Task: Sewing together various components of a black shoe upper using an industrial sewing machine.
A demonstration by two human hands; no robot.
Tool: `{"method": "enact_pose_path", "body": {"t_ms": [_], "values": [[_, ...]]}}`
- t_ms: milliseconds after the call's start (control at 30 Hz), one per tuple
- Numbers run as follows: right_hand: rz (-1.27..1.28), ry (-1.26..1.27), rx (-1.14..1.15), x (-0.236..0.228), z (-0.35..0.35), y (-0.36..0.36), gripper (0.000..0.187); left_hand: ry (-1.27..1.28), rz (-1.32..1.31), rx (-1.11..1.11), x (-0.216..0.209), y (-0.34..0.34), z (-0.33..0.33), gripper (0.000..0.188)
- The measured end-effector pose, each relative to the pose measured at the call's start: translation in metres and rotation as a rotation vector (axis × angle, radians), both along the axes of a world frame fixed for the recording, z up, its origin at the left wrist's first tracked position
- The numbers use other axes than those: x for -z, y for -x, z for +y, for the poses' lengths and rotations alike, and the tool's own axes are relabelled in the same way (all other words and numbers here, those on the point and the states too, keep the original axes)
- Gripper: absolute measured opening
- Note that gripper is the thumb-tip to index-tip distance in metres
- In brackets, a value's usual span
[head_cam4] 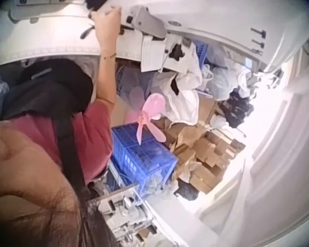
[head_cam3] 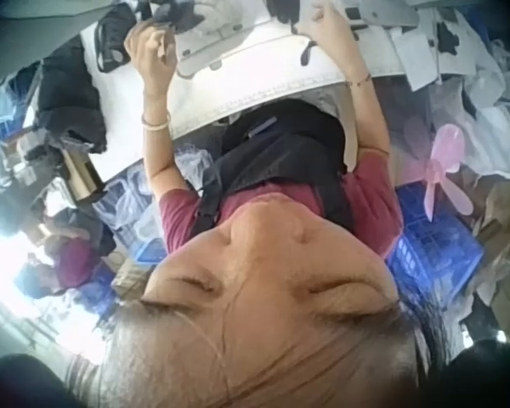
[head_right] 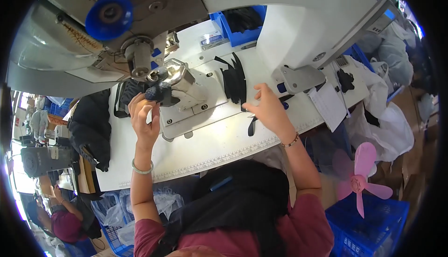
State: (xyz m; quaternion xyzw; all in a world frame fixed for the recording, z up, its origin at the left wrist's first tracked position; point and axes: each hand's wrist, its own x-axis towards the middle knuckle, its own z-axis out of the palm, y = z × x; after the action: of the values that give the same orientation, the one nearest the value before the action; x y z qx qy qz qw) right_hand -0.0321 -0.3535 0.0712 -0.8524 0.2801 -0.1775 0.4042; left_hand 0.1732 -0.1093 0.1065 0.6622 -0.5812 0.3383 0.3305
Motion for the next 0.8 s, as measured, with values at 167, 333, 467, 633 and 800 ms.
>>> {"method": "enact_pose_path", "body": {"t_ms": [167,333,467,633,800], "values": [[-0.118,0.05,-0.017,-0.001,-0.01,0.025,0.027,0.107,-0.142,-0.199,0.008,0.02,0.0,0.031],[0.148,-0.048,-0.173,-0.018,0.005,0.045,0.031,-0.128,0.059,0.065,0.028,0.064,0.012,0.026],[0.133,0.311,-0.2,-0.001,0.018,0.043,0.031,-0.317,0.369,0.195,0.028,0.089,-0.024,0.021],[-0.075,-0.24,-0.239,-0.003,0.012,0.022,0.013,-0.32,0.736,0.227,0.023,0.105,-0.034,0.015],[-0.112,-0.99,-0.319,-0.017,0.022,0.005,0.019,-0.226,1.389,0.271,0.02,0.109,-0.041,0.016]]}}
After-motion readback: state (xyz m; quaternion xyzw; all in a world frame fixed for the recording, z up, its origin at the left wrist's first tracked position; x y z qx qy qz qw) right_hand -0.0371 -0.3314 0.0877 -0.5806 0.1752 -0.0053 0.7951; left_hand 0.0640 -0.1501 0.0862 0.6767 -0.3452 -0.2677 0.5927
